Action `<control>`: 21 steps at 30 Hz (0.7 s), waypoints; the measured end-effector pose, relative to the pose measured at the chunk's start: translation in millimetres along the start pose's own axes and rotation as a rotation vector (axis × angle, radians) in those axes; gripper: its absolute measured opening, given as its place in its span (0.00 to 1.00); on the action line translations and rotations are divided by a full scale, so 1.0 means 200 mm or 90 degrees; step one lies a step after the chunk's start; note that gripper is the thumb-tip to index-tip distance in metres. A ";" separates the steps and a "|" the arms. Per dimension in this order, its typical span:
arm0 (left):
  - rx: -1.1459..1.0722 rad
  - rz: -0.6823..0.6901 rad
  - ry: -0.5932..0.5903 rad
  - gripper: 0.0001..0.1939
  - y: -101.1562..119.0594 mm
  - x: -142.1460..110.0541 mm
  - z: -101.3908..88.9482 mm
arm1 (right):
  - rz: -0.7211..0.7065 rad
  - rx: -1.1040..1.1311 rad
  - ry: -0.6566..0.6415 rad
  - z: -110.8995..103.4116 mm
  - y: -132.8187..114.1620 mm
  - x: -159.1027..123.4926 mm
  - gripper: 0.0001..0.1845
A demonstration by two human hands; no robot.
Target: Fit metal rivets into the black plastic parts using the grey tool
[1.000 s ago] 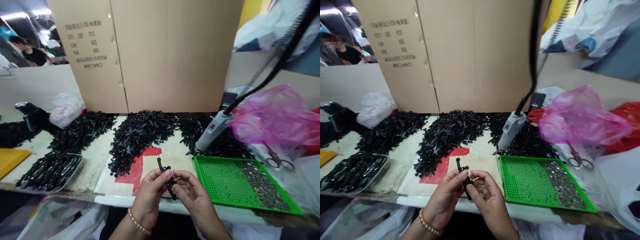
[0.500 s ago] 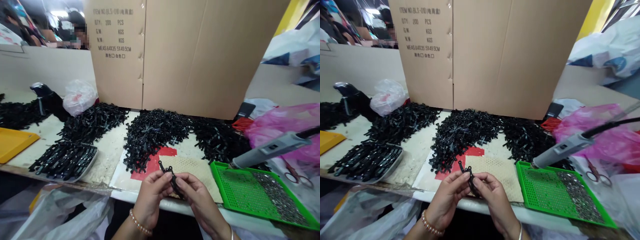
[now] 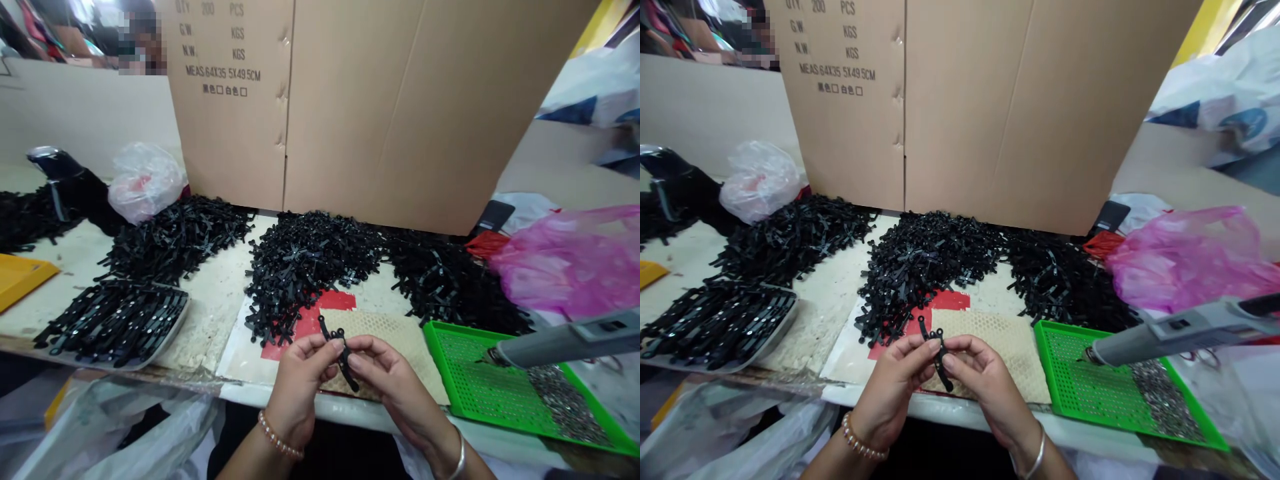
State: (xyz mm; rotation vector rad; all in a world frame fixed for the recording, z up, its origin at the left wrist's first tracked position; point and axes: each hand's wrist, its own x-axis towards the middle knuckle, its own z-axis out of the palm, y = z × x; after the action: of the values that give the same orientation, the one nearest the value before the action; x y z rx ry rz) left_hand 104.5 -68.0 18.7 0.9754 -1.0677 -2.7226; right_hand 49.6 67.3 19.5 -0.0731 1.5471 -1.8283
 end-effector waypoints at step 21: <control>0.071 0.010 -0.027 0.21 -0.03 -0.01 0.05 | -0.008 -0.030 -0.100 -0.12 -0.06 0.04 0.21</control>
State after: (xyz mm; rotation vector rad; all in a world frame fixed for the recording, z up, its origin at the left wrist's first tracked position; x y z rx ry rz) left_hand 102.4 -56.4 21.5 0.9233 -1.2420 -2.7075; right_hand 26.7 83.4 21.1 -0.2437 1.4821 -1.7514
